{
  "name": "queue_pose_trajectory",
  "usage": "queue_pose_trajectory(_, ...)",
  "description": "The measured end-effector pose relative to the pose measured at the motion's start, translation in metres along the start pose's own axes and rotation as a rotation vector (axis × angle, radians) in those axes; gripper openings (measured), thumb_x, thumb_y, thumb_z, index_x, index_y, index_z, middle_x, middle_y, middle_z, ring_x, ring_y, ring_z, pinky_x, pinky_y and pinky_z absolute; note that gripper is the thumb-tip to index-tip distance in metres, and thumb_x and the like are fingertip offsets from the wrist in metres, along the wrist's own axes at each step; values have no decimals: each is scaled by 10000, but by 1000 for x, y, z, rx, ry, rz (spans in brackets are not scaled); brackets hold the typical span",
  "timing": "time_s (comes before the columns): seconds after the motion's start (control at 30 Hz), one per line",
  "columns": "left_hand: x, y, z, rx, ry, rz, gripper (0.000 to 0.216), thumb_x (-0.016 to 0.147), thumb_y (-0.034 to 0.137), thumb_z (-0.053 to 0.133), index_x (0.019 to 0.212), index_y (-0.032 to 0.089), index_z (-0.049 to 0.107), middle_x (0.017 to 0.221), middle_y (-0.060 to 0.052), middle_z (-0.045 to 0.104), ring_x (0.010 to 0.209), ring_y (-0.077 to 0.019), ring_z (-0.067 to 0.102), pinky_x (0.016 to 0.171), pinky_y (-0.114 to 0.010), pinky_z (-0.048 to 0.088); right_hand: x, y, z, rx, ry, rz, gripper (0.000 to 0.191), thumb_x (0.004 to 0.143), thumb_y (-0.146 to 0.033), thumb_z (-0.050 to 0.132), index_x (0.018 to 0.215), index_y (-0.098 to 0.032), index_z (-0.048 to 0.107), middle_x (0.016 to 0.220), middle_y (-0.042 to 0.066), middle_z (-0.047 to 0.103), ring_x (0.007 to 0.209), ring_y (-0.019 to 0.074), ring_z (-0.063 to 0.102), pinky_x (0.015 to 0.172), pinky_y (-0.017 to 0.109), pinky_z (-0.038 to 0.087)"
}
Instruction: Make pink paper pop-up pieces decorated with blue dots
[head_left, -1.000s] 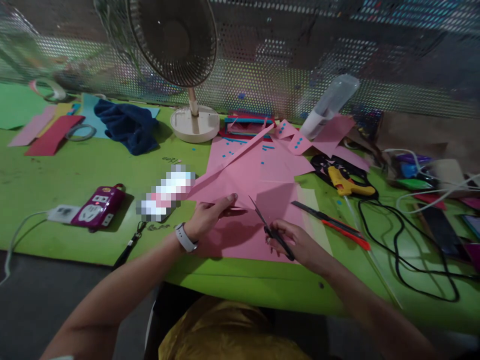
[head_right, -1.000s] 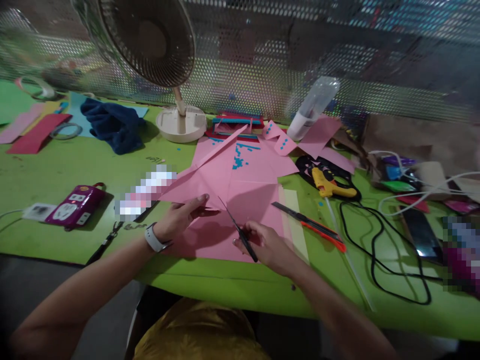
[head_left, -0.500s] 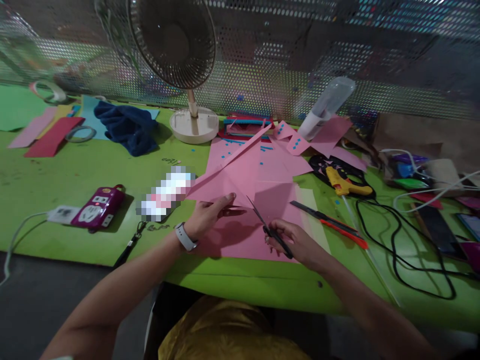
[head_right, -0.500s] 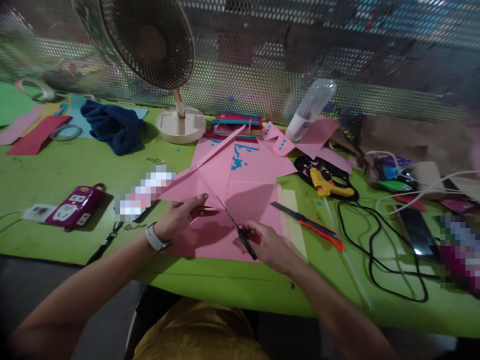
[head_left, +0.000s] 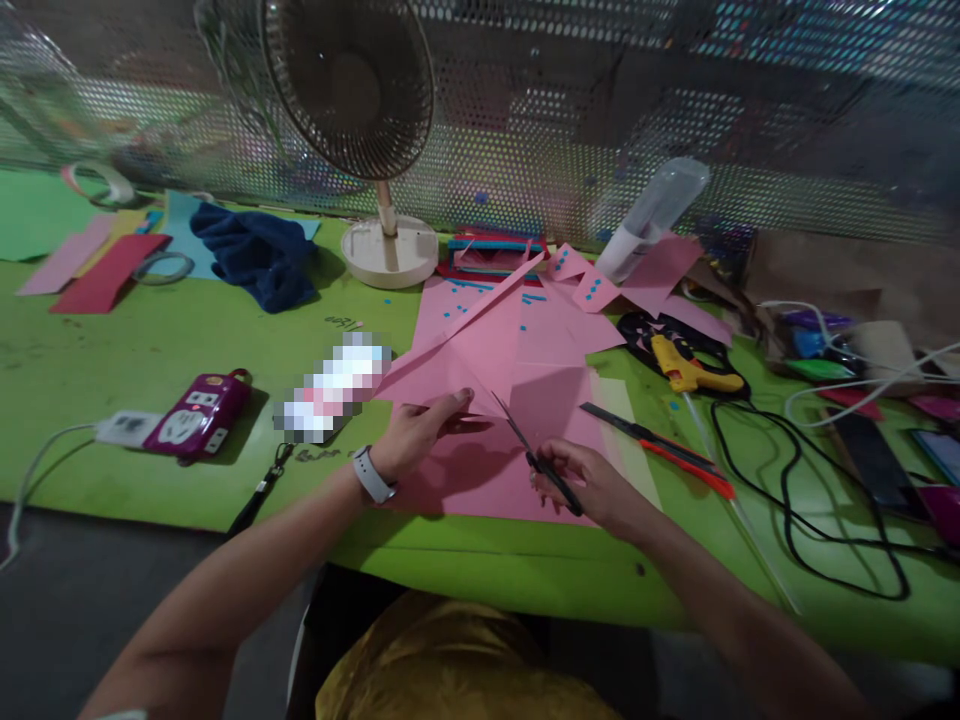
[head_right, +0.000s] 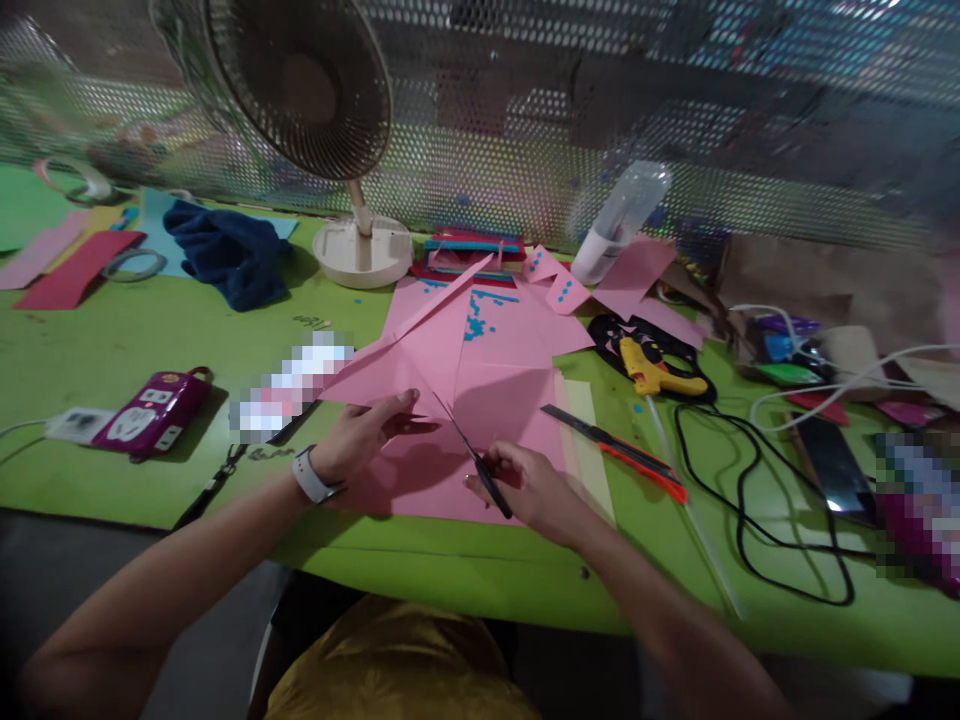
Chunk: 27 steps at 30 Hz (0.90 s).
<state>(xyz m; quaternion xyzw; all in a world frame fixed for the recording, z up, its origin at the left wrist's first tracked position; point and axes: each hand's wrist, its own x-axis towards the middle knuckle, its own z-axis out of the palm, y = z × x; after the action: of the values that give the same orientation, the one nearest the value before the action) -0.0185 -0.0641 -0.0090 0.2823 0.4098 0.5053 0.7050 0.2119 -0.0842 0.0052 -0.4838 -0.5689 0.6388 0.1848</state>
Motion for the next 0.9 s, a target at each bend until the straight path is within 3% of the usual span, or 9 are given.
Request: queue_pose_trajectory(0.9, -1, 0, 3, 18, 10, 0, 363, 673, 422, 832, 648, 123, 628, 678, -23, 645, 823, -262, 734, 978, -470, 534, 0, 5, 0, -11, 10, 6, 483, 681, -588, 777, 777, -205, 498, 683, -34, 514, 598, 107, 505, 520, 249, 410)
